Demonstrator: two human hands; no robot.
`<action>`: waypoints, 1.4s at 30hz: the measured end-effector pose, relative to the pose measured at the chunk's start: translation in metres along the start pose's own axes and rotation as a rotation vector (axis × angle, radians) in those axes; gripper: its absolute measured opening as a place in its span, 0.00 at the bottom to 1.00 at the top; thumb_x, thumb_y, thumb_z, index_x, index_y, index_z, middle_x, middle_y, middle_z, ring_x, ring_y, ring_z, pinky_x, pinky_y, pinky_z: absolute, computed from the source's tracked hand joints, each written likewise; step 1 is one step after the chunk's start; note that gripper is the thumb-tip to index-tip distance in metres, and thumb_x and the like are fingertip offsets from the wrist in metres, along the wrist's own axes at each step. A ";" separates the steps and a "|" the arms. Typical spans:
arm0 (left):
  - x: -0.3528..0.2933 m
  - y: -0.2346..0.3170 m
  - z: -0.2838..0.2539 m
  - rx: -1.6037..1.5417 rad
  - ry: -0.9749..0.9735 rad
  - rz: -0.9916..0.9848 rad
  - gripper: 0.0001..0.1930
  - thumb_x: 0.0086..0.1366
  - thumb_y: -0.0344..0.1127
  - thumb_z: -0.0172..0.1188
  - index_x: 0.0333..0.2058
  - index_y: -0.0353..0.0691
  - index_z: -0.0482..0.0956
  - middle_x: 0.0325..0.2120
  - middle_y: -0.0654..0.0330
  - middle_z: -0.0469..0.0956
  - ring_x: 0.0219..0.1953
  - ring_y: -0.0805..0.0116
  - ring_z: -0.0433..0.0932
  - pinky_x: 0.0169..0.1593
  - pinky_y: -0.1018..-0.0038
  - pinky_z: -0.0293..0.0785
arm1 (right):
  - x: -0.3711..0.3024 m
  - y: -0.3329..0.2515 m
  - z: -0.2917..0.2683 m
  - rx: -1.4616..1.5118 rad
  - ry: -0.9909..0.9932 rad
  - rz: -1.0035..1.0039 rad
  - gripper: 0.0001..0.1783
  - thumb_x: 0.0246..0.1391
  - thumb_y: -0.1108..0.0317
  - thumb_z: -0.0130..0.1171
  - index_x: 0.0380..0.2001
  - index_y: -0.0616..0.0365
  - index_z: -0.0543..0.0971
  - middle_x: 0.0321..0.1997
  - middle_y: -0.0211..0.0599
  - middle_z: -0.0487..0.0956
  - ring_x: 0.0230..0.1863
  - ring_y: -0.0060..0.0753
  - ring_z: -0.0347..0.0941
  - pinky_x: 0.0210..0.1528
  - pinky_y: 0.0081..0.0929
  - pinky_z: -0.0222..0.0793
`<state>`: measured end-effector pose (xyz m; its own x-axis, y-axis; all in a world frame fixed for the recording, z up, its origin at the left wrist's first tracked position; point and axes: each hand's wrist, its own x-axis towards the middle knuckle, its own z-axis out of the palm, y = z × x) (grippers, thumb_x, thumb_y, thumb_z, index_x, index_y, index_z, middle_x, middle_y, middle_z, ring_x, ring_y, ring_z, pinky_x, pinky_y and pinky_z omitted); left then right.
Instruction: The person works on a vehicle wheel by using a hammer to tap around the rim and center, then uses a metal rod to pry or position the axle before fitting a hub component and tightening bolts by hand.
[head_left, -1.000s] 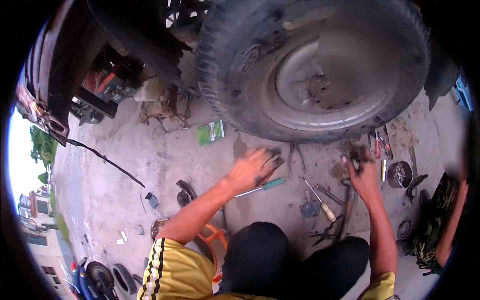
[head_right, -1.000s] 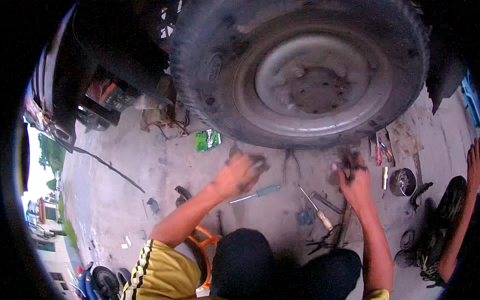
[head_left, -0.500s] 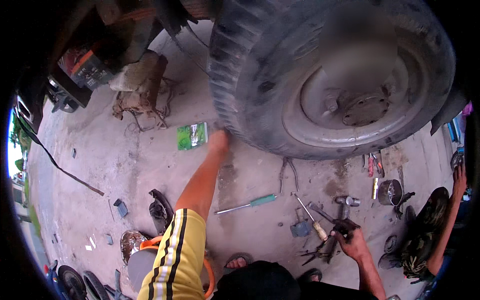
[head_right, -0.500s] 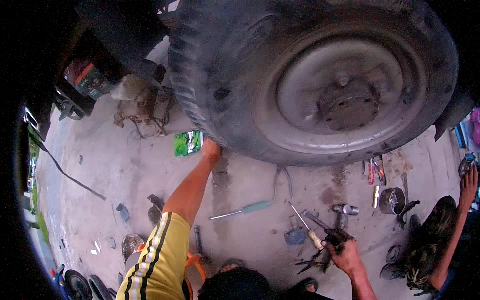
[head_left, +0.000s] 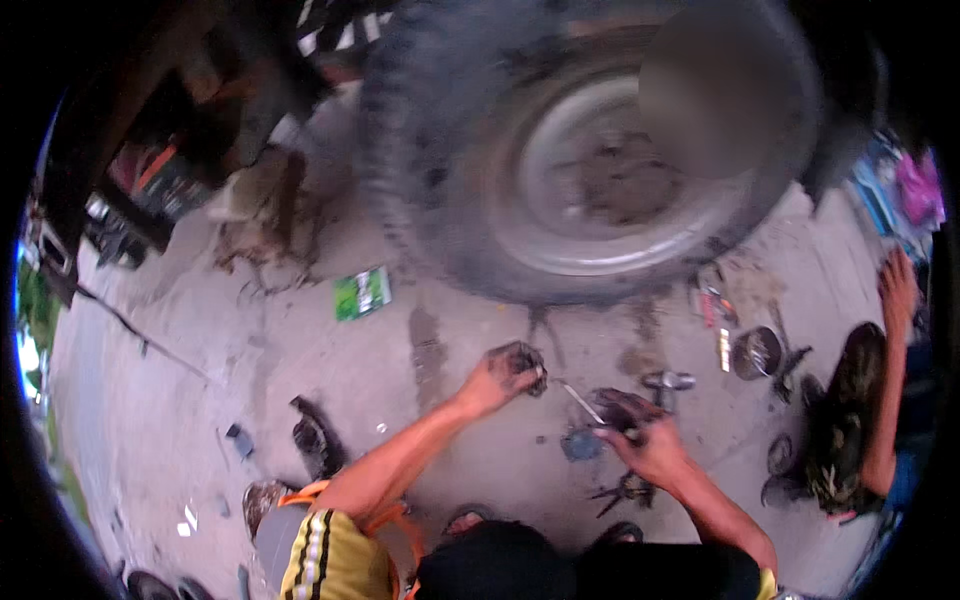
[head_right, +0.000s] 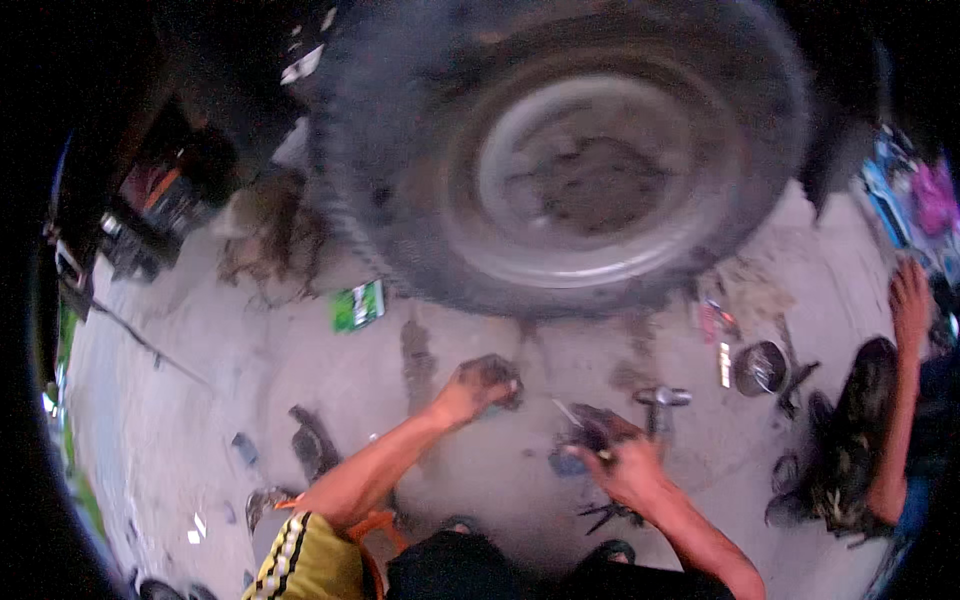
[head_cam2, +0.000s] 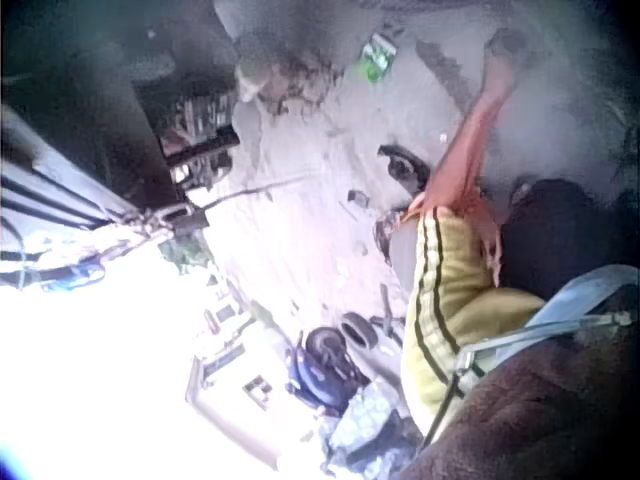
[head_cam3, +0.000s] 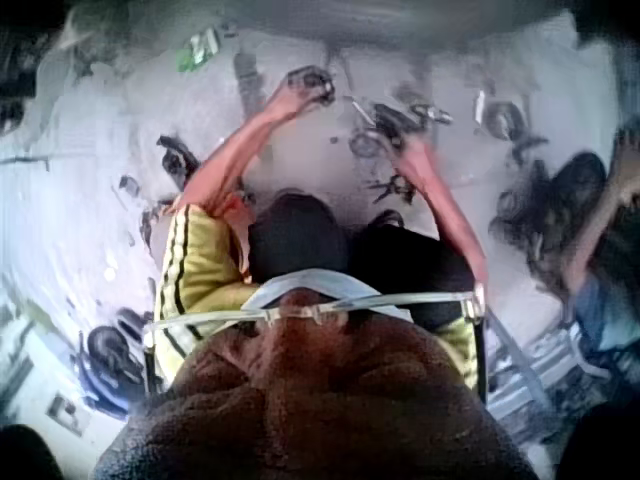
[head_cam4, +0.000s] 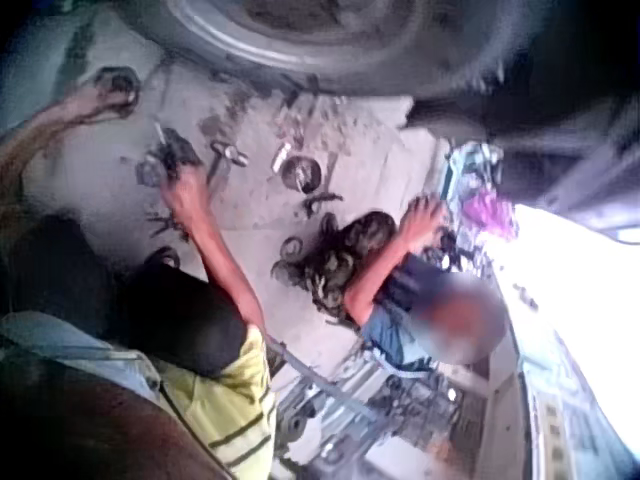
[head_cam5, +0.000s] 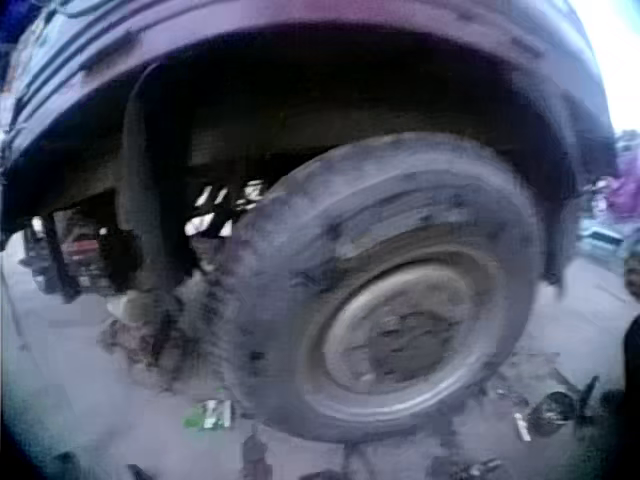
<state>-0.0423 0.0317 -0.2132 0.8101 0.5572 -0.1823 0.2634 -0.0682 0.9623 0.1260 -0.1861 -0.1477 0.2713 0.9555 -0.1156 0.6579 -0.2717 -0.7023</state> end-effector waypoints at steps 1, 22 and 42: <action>-0.016 0.033 0.010 -0.219 -0.045 -0.121 0.10 0.65 0.35 0.59 0.38 0.34 0.76 0.33 0.60 0.77 0.37 0.73 0.74 0.43 0.71 0.73 | 0.010 -0.020 -0.001 0.040 0.027 -0.074 0.27 0.55 0.59 0.62 0.55 0.57 0.71 0.45 0.48 0.77 0.44 0.49 0.76 0.49 0.39 0.72; 0.037 0.288 -0.009 0.324 0.380 0.752 0.15 0.66 0.37 0.58 0.46 0.33 0.74 0.37 0.59 0.77 0.40 0.71 0.73 0.48 0.74 0.69 | 0.104 -0.060 -0.111 0.159 0.856 -0.266 0.16 0.53 0.62 0.62 0.42 0.60 0.78 0.33 0.45 0.83 0.34 0.42 0.80 0.37 0.34 0.75; -0.058 0.320 -0.097 0.082 0.782 1.394 0.13 0.62 0.28 0.60 0.44 0.29 0.73 0.38 0.56 0.77 0.39 0.70 0.76 0.48 0.75 0.72 | 0.157 -0.081 -0.095 -0.250 1.078 -0.240 0.15 0.49 0.64 0.64 0.38 0.61 0.79 0.29 0.46 0.82 0.30 0.45 0.80 0.34 0.35 0.74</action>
<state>-0.0559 0.0572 0.1252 -0.0180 0.2899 0.9569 -0.3711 -0.8906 0.2629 0.1820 -0.0250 -0.0420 0.5036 0.4216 0.7541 0.8637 -0.2253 -0.4508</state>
